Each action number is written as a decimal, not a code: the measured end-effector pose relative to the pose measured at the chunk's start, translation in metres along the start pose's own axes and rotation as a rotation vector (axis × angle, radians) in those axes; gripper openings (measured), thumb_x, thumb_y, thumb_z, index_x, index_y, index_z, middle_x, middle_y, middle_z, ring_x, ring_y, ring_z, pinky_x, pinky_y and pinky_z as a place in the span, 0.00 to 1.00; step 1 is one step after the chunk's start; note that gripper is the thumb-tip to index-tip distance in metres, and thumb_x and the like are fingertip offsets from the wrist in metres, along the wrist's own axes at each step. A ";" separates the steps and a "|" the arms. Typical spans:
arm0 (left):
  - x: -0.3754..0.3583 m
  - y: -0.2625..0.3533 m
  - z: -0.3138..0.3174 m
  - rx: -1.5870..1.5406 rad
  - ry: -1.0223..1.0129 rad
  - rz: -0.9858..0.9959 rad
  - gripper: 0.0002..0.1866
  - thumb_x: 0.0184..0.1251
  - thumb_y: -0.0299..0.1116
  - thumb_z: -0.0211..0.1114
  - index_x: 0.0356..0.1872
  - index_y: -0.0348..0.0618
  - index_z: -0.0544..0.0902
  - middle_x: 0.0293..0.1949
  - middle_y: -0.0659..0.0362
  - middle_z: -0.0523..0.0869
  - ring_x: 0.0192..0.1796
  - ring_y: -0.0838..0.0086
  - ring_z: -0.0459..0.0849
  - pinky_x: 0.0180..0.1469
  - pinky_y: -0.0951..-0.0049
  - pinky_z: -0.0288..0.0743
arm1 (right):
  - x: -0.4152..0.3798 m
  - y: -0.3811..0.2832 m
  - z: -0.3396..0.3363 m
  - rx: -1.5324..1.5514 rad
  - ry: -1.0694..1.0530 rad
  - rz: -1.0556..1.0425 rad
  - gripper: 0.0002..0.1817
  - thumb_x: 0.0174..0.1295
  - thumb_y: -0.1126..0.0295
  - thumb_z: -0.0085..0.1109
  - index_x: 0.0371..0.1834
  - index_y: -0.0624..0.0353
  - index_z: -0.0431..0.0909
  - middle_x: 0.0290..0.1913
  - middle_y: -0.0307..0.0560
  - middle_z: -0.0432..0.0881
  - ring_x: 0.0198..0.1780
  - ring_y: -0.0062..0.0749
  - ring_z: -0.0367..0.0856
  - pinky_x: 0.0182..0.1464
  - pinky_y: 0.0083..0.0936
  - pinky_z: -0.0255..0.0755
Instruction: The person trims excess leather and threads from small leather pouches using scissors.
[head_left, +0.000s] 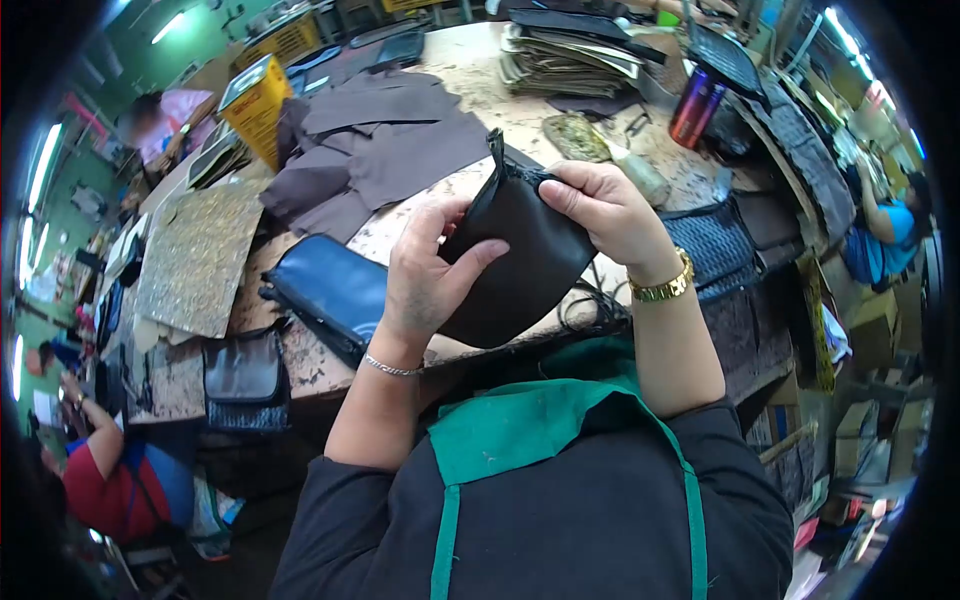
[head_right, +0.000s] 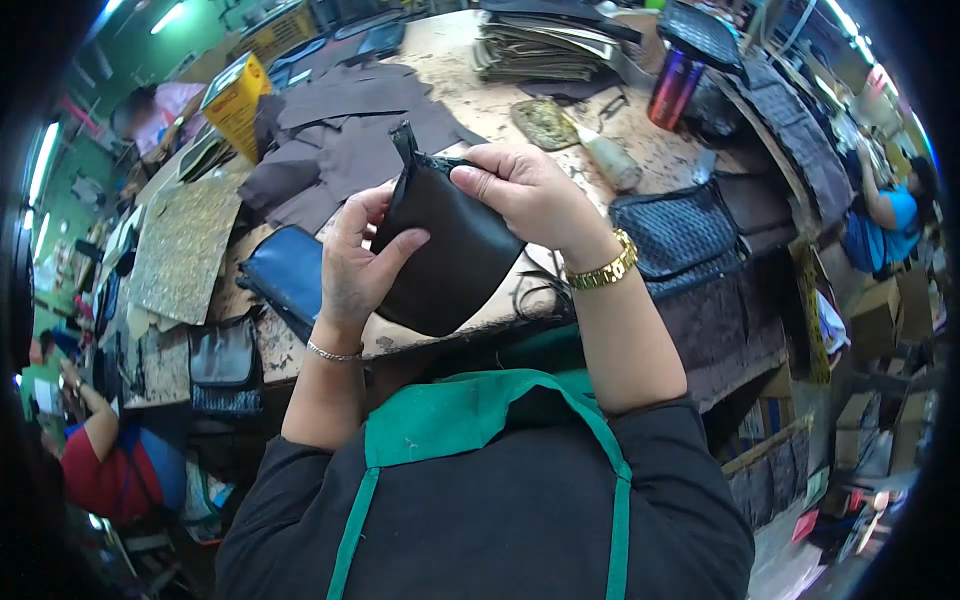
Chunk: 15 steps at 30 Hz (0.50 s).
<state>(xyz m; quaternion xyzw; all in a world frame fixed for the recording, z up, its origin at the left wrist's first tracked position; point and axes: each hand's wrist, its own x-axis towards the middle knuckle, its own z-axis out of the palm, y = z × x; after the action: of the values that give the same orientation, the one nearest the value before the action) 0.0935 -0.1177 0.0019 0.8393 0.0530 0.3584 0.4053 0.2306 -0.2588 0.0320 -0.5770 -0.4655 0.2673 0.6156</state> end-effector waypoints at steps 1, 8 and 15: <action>-0.004 -0.010 0.007 -0.181 -0.034 -0.099 0.22 0.43 0.33 0.71 0.41 0.37 0.76 0.30 0.59 0.79 0.33 0.77 0.75 0.37 0.78 0.69 | -0.002 0.005 -0.007 0.056 -0.017 0.037 0.11 0.61 0.66 0.49 0.33 0.64 0.75 0.23 0.29 0.72 0.24 0.10 0.64 0.25 0.11 0.61; -0.028 -0.011 -0.010 -0.881 -0.562 -0.716 0.15 0.60 0.30 0.58 0.46 0.34 0.73 0.39 0.60 0.79 0.39 0.82 0.76 0.43 0.82 0.70 | 0.010 0.072 -0.011 0.424 0.156 0.102 0.10 0.62 0.67 0.48 0.34 0.62 0.76 0.27 0.30 0.75 0.27 0.10 0.67 0.31 0.10 0.64; -0.038 -0.024 0.024 -0.715 0.084 -0.461 0.13 0.58 0.25 0.59 0.41 0.36 0.68 0.34 0.61 0.77 0.35 0.83 0.73 0.38 0.83 0.69 | 0.000 0.082 0.055 -0.176 0.373 -0.099 0.20 0.51 0.58 0.62 0.38 0.62 0.70 0.27 0.42 0.73 0.29 0.24 0.71 0.32 0.20 0.67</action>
<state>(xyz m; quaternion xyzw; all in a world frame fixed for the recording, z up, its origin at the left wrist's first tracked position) 0.0856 -0.1314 -0.0469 0.5970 0.1283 0.2878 0.7378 0.1996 -0.2174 -0.0525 -0.6445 -0.3929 0.0835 0.6506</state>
